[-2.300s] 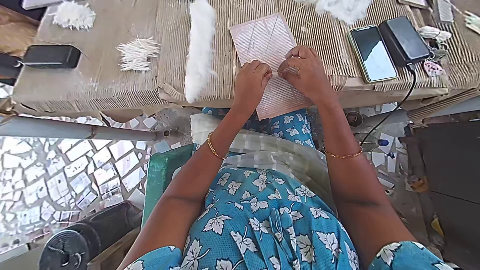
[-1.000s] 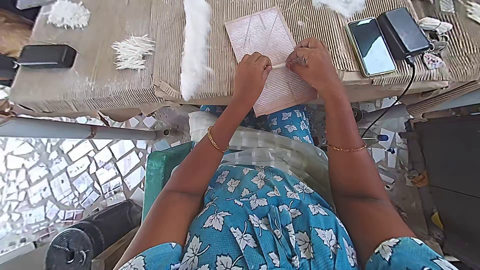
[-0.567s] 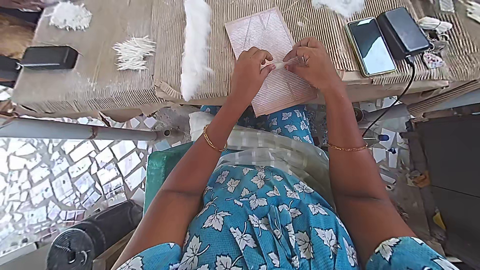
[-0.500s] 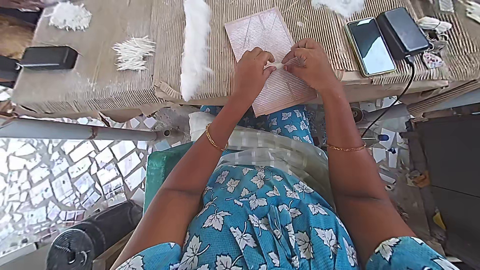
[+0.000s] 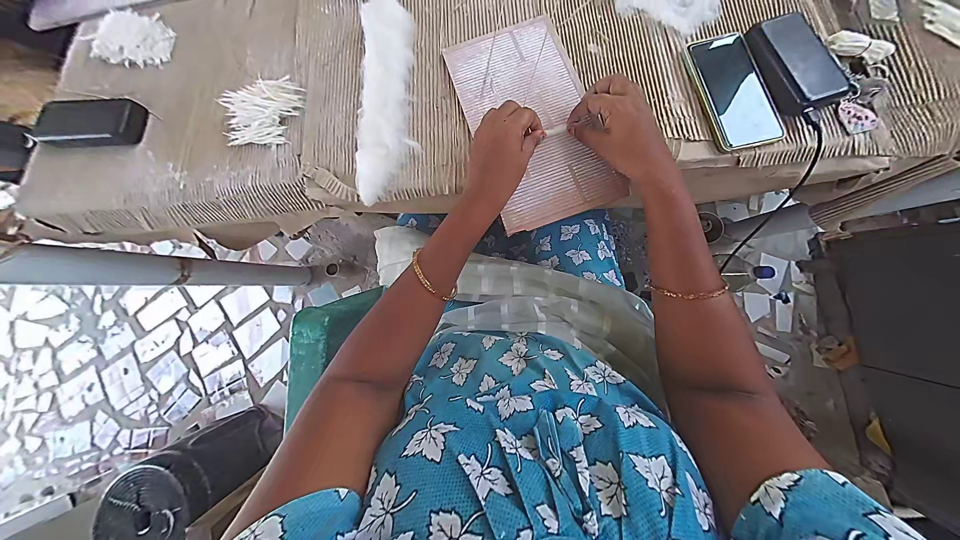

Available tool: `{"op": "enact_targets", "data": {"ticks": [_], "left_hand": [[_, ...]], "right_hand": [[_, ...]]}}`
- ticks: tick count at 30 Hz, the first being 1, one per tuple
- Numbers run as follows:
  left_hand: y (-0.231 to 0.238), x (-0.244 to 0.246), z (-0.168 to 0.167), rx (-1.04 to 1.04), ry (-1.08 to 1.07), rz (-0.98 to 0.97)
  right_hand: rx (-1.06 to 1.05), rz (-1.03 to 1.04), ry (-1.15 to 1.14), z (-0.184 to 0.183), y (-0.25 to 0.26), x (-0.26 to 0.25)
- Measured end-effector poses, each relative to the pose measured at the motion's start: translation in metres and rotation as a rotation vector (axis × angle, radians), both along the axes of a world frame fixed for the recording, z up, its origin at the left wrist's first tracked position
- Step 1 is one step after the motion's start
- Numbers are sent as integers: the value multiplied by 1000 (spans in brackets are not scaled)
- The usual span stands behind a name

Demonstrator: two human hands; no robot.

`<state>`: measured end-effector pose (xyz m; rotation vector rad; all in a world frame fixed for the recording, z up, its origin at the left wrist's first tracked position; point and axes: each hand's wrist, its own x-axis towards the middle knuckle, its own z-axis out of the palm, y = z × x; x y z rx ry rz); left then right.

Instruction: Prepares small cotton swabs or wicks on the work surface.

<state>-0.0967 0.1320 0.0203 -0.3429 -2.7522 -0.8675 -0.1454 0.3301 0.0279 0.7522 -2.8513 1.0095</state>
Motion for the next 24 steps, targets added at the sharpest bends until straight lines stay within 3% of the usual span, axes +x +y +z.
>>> {"op": "enact_targets", "data": {"ticks": [7, 12, 18, 24], "left_hand": [[-31, 7, 22, 131, 36, -50], [-77, 34, 41, -21, -26, -68], [-105, 60, 27, -118, -126, -5], [-102, 68, 17, -134, -108, 13]], "right_hand": [[-154, -75, -36, 12, 13, 1], [-238, -155, 15, 15, 24, -2], [-245, -166, 61, 15, 22, 0], [-232, -120, 63, 12, 16, 1]]}}
